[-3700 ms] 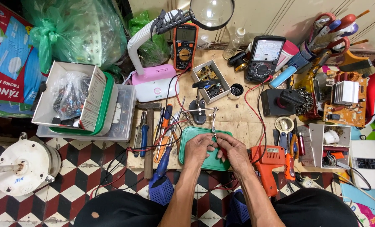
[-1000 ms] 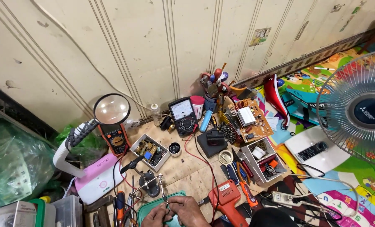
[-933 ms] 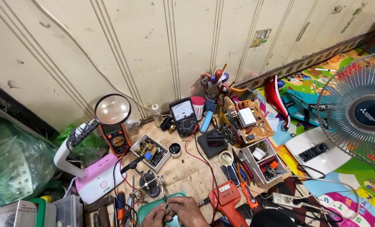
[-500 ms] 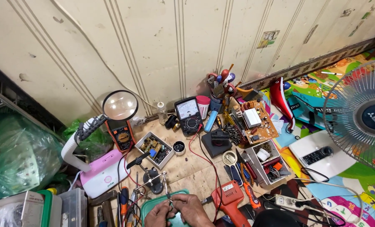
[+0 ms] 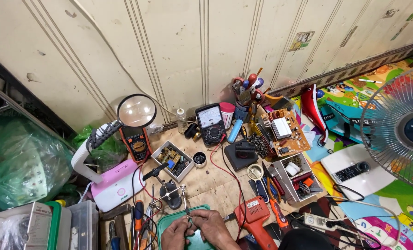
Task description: The person sits on the floor in a cluttered workspace and uses a soldering iron to work on a small green circuit board. They hold the board with one hand and apply the soldering iron with the other, occasionally adjusting the wires and components.
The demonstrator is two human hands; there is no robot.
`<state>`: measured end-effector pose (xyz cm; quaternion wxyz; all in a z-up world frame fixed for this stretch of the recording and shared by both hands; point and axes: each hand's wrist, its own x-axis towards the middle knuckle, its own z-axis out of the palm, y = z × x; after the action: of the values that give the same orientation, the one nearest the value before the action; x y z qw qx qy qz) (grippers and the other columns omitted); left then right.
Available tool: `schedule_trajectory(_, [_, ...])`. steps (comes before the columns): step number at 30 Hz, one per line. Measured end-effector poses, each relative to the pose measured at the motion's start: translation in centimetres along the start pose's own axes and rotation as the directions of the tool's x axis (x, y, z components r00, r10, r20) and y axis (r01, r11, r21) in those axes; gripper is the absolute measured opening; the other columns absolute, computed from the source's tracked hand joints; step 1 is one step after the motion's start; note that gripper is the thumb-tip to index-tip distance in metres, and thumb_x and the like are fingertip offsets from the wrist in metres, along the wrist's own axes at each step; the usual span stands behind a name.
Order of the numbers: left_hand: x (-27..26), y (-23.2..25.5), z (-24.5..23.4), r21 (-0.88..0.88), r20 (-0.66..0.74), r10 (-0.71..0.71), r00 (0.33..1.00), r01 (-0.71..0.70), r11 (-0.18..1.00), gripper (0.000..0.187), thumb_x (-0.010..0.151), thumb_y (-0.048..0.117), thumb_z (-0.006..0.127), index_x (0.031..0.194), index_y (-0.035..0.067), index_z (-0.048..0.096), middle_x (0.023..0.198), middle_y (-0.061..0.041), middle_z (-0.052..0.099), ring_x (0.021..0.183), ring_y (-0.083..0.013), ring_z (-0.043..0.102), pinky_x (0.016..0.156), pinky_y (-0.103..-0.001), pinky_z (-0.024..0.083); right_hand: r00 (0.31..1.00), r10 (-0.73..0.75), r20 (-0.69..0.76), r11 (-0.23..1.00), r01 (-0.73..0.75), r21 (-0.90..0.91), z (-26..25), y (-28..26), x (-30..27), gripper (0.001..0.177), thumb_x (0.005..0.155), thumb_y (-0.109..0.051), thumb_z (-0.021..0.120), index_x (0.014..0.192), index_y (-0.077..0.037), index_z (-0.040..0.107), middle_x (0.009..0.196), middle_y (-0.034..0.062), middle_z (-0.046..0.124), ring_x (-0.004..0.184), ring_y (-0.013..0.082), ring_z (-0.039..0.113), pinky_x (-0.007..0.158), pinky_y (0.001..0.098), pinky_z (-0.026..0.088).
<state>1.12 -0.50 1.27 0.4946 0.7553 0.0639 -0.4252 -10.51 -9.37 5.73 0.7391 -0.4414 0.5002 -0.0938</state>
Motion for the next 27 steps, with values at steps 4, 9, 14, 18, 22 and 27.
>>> schedule_trajectory(4, [2.3,-2.0,0.5,0.06,0.052,0.21,0.976,-0.213,0.975,0.029,0.095,0.028,0.075,0.109,0.008,0.09,0.093,-0.007,0.086,0.085,-0.0156,0.071,0.067,-0.033,0.056,0.967,-0.254,0.035,0.948,0.256,-0.191,-2.3,5.7,7.3,0.033,0.079,-0.004,0.065,0.101,-0.01,0.089,0.079,0.0028,0.084,0.062,0.0123,0.063,0.056,0.0255,0.048])
schedule_trajectory(9, [-1.9,-0.8,-0.8,-0.087,0.064,0.219,0.974,-0.213,0.973,0.036,0.097,0.021,0.073,0.123,0.0,0.084,0.098,-0.015,0.083,0.078,-0.0199,0.082,0.061,-0.027,0.063,0.968,-0.249,-0.039,0.961,0.242,-0.135,-0.1,4.0,3.1,0.034,0.095,-0.012,0.072,0.125,-0.002,0.085,0.077,0.0194,0.083,0.038,0.0191,0.061,0.041,0.0293,0.045])
schedule_trajectory(14, [-2.9,0.1,-0.6,-0.155,0.085,0.232,0.969,-0.217,0.964,0.04,0.092,0.011,0.069,0.126,-0.007,0.08,0.094,-0.013,0.082,0.069,-0.0136,0.078,0.052,-0.018,0.058,0.975,-0.206,-0.081,0.968,0.192,-0.16,0.1,1.7,0.9,0.035,0.093,-0.015,0.075,0.124,-0.007,0.087,0.087,0.0223,0.085,0.038,0.0174,0.062,0.04,0.0283,0.041])
schedule_trajectory(18, [-1.6,-1.0,-0.3,-0.171,0.089,0.223,0.971,-0.205,0.964,0.038,0.093,0.013,0.072,0.124,-0.005,0.081,0.092,-0.014,0.083,0.067,-0.0146,0.08,0.049,-0.02,0.06,0.978,-0.198,-0.07,0.972,0.186,-0.145,0.2,1.4,0.6,0.034,0.094,-0.013,0.074,0.124,-0.006,0.088,0.088,0.0222,0.084,0.039,0.0149,0.062,0.041,0.0243,0.039])
schedule_trajectory(22, [-1.9,-0.7,-0.3,-0.185,0.081,0.23,0.97,-0.212,0.96,0.037,0.092,0.012,0.072,0.123,-0.006,0.081,0.09,-0.014,0.083,0.066,-0.0147,0.079,0.048,-0.019,0.059,0.975,-0.211,-0.063,0.971,0.202,-0.128,0.2,1.5,0.6,0.033,0.093,-0.011,0.075,0.124,-0.005,0.087,0.087,0.0223,0.083,0.038,0.0146,0.061,0.039,0.024,0.039])
schedule_trajectory(27, [-2.6,-0.2,-0.5,-0.192,0.085,0.227,0.97,-0.208,0.959,0.038,0.092,0.011,0.072,0.123,-0.008,0.08,0.089,-0.014,0.082,0.066,-0.0143,0.079,0.048,-0.019,0.058,0.973,-0.219,-0.069,0.972,0.211,-0.108,0.0,2.1,1.4,0.033,0.092,-0.012,0.076,0.123,-0.006,0.087,0.085,0.0218,0.082,0.038,0.0151,0.062,0.037,0.0235,0.038])
